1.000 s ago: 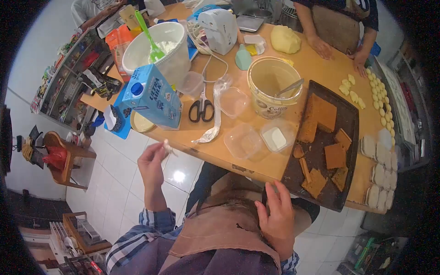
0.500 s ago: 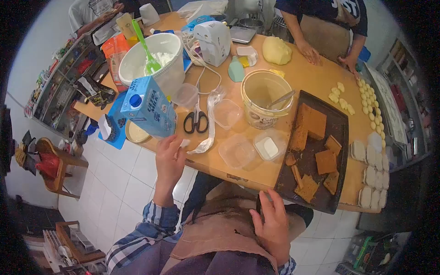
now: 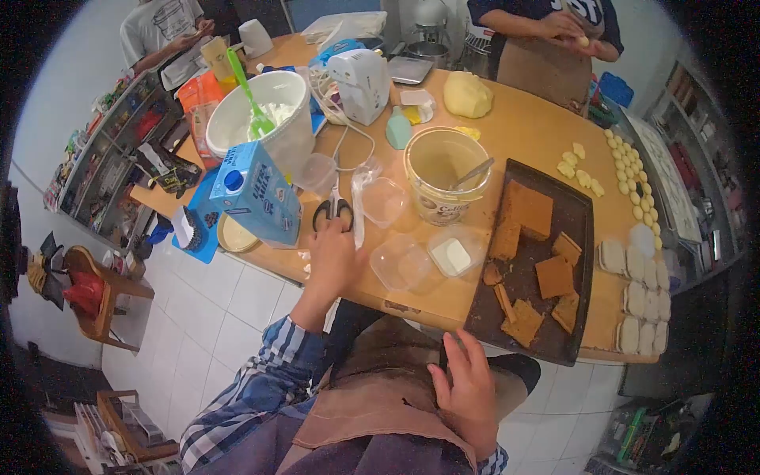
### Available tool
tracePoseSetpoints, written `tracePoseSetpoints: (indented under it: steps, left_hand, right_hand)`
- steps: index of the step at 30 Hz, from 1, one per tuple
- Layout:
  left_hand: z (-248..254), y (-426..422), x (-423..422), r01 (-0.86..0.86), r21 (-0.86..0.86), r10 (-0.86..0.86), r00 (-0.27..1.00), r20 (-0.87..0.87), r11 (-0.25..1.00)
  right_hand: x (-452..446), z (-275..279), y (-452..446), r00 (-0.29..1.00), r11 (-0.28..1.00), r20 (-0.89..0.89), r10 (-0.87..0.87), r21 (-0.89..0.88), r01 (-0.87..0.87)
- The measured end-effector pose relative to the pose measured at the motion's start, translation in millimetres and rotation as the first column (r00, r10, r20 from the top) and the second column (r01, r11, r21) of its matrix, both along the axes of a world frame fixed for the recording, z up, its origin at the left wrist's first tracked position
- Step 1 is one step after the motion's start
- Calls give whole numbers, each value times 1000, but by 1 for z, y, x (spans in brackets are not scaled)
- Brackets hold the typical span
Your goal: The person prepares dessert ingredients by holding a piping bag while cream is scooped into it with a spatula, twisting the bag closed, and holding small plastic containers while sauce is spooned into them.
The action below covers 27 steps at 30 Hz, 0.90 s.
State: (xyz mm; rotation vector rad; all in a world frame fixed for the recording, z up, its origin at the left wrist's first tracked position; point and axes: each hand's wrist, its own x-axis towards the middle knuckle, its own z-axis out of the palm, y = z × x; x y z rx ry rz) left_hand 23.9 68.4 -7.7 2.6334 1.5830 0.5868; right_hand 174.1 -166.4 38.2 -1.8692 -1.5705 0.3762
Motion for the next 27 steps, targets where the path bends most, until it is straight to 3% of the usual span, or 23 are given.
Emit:
tracePoseSetpoints:
  steps: [3, 7, 9, 11, 13, 15, 17, 21, 24, 27]
  left_hand:
    - [3, 0, -8, -12, 25, 8, 987, 160, 1000]
    - [23, -21, -36, 2, 175, -73, 913, 402, 985]
    - [29, -37, -52, 21, 172, -99, 883, 458, 985]
    - [35, -58, -62, 34, 218, -139, 863, 486, 975]
    - [38, -79, -70, 39, 193, -129, 868, 479, 980]
    - [32, -95, -79, 64, 192, -149, 868, 473, 979]
    - [28, -110, -88, 102, 187, -176, 881, 440, 977]
    - [6, -122, -117, 62, 133, -112, 903, 414, 989]
    - [5, -126, -139, -26, 36, 11, 931, 364, 999]
    - [12, -127, -151, 9, -61, 31, 779, 626, 998]
  right_hand:
    - [1, 1, -4, 994, 998, -92, -50, -53, 45]
    - [-1, 3, 3, 1000, 998, 19, -1, 59, 0]
    - [-3, 8, 14, 998, 989, 43, 51, 134, -56]
    - [-8, 14, 37, 976, 979, -181, 123, 185, -89]
    - [-19, 21, 72, 859, 965, -484, 164, 261, -37]
    - [-27, 24, 108, 596, 958, -774, 213, 285, 29]
    - [-31, 24, 134, 262, 963, -929, 261, 271, 3]
    - [-62, 22, 143, 258, 973, -939, 227, 209, -95]
    - [-96, 3, 137, 233, 941, -938, 257, 188, -283]
    - [-130, -11, 135, 231, 898, -932, 279, 168, -406]
